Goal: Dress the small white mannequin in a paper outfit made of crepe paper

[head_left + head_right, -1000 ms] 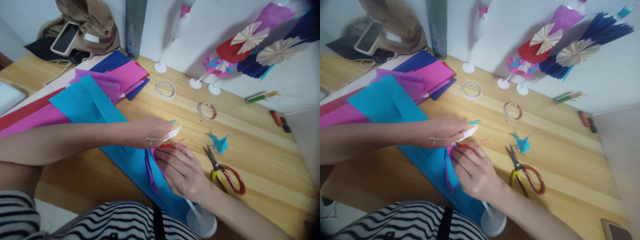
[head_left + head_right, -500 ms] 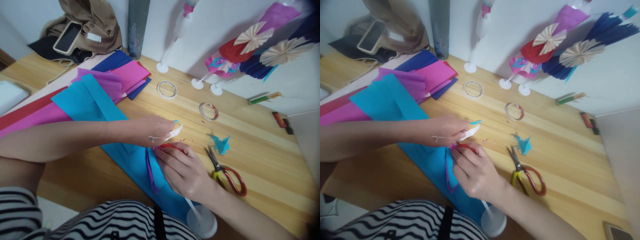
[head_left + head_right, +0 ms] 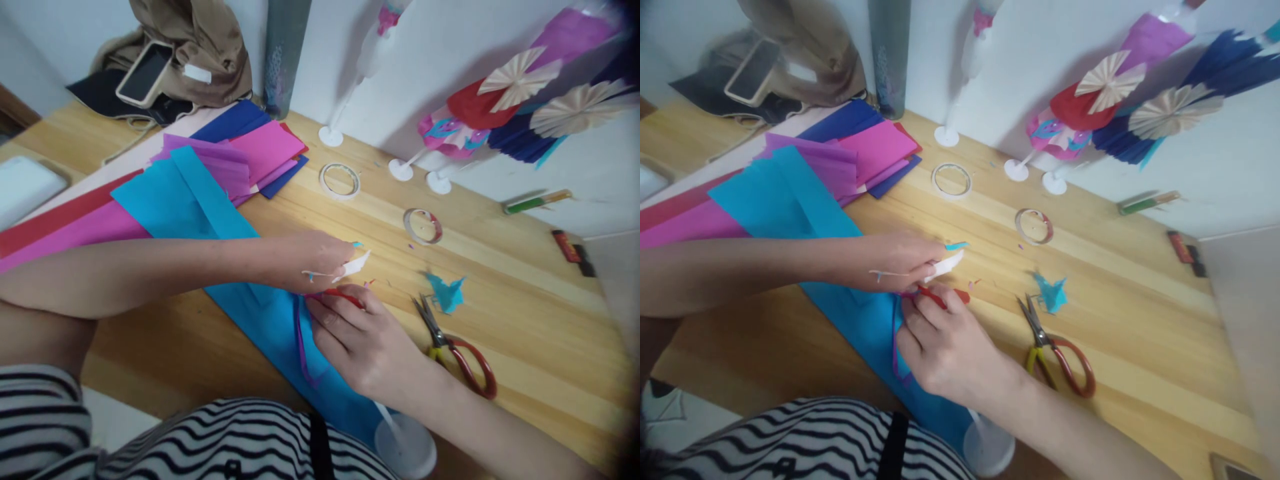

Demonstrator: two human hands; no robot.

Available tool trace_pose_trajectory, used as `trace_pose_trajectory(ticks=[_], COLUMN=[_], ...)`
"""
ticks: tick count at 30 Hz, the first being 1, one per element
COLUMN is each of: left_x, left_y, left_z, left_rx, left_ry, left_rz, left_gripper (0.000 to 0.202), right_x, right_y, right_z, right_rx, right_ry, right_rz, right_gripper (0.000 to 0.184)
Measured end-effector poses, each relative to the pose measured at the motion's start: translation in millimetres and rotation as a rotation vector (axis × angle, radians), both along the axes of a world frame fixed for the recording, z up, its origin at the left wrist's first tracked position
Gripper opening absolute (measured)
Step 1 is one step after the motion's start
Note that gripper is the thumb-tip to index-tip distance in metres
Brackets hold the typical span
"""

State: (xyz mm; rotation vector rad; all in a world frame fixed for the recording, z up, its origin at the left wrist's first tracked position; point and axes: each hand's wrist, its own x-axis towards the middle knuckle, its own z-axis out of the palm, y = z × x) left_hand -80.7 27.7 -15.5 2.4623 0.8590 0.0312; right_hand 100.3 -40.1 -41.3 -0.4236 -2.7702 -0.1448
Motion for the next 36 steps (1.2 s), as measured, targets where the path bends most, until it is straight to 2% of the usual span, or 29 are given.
trace_pose_trajectory(ticks=[7,13,16,19,22,30,34,36], left_x=[-0.1,-0.9,-1.5,-1.4,-1.3,-3.2,-2.5,-1.8], left_y=[-0.2,0.7,0.3,0.7,1.6,1.0,1.1,0.6], left_z=[0.4,1.0,2.8,3.8,2.5,-2.5,-0.8,0.3], left_rx=[-0.018,-0.023,-0.023,-0.041,-0.049,-0.037,-0.076,-0.076], left_ry=[-0.002,-0.024,0.016,0.034,0.047,0.01,0.027,0.036], left_rz=[0.009,0.003,0.006,0.008,0.011,0.027,0.044,0.042], left_gripper=[0.025,0.023,0.023,0.023,0.023,0.023,0.021,0.022], right_x=[-3.1,-5.2,-2.7,2.7,7.8,13.3,17.1,15.7], right_y=[1.5,3.3,4.2,5.8,7.5,5.5,4.8,5.3], right_z=[2.0,6.1,9.4,13.7,16.0,25.8,30.8,28.3], right_rx=[-0.009,-0.088,-0.18,-0.336,-0.426,-0.437,-0.48,-0.463], right_ry=[-0.006,-0.084,-0.084,-0.054,0.01,0.018,0.029,0.057], right_rz=[-0.004,-0.042,-0.05,-0.047,-0.053,-0.042,-0.033,-0.036], right_gripper=[0.037,0.037,0.033,0.03,0.034,0.022,0.044,0.041])
